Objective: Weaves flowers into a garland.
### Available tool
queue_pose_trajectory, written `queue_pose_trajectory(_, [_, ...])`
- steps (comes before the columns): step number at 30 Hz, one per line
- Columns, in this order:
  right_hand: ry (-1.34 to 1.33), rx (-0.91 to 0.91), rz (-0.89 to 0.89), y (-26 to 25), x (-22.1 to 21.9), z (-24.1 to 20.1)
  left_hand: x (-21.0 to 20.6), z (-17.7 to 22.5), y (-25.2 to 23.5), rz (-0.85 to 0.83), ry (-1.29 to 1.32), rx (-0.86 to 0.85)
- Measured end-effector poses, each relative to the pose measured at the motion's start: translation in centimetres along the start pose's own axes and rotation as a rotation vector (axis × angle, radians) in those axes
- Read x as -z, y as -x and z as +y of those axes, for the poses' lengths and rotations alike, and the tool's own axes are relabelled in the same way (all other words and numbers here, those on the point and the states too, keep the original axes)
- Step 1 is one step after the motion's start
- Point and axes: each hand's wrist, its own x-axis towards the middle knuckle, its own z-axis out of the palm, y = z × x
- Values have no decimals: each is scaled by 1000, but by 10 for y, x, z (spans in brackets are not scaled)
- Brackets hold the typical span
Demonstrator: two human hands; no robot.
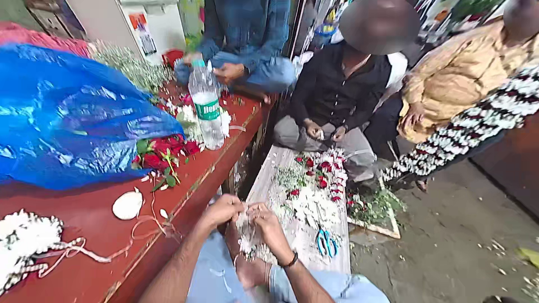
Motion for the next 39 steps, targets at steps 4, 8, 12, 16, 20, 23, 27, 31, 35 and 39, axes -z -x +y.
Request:
queue_pose_trajectory(4, [-66, 5, -19, 6, 10, -4, 3, 17, 22, -59, 191, -35])
queue_pose_trajectory(8, [-69, 31, -15, 3, 10, -17, 8, 22, 24, 67, 44, -60])
queue_pose_trajectory(12, [-120, 63, 130, 4, 17, -15, 22, -4, 24, 395, -223, -9])
queue_pose_trajectory(16, [-52, 53, 93, 5, 41, -17, 21, -20, 30, 567, -306, -158])
queue_pose_trajectory(20, [77, 66, 32, 0, 61, -23, -32, 8, 28, 238, 52, -491])
queue_pose_trajectory(23, [128, 83, 14, -10, 71, -34, -51, 31, 15, -68, 102, -426])
queue_pose_trajectory(27, [159, 68, -19, -13, 81, -32, -54, 41, 2, -2, -73, -356])
queue_pose_trajectory(31, [142, 27, -103, -6, 83, -18, -50, 45, 0, -134, 68, -273])
queue_pose_trajectory(35, [82, 49, -142, -5, 80, -8, -54, 43, 3, -141, 390, -230])
queue_pose_trajectory(39, [110, 71, -158, -1, 77, -9, -55, 40, 8, -145, 435, -164])
